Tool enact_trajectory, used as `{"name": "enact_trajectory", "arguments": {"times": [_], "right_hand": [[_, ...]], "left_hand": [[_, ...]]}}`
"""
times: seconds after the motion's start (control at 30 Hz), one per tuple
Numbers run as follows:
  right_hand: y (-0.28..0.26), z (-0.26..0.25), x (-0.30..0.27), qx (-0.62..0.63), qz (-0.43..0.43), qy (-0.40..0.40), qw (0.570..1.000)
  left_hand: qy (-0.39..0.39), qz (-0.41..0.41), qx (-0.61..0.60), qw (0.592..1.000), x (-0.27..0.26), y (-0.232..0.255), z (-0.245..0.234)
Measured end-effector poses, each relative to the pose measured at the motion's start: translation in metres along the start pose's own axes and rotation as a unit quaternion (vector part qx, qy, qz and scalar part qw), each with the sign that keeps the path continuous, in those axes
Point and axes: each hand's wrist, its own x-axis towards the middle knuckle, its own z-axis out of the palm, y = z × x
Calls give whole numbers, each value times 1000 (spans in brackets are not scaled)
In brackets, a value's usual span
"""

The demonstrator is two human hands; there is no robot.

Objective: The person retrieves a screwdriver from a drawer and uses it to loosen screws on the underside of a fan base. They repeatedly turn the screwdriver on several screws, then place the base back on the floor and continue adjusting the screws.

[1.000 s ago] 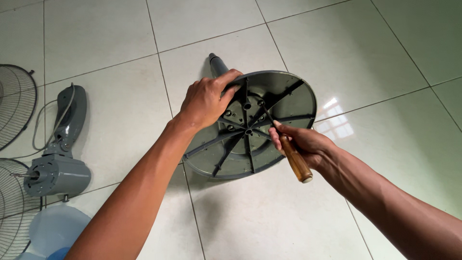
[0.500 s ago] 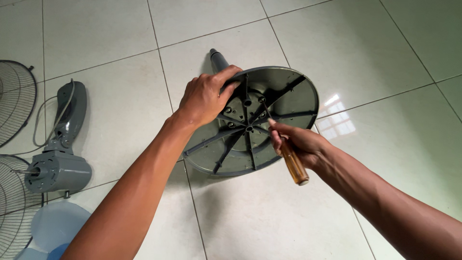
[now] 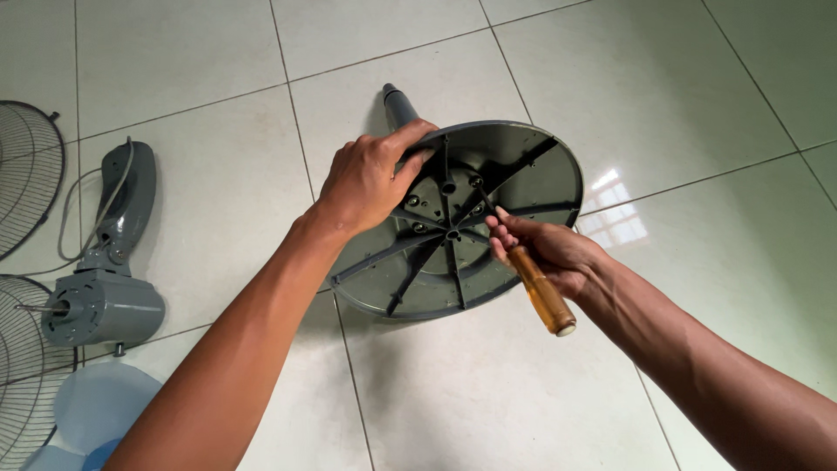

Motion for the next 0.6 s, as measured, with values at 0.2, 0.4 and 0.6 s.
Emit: {"name": "enact_trajectory", "arguments": {"times": [0.2, 0.4, 0.6], "right_hand": [[3, 0, 6, -24, -20, 19, 999], [4, -4, 9, 5, -2, -8, 1000], [-7, -4, 8, -2, 24, -71, 997]], "left_hand": [[17, 22, -1, 1000, 0, -1, 1], [-7, -8, 0, 1000, 1, 1, 1], [2, 3, -2, 1000, 2, 4, 1]]}}
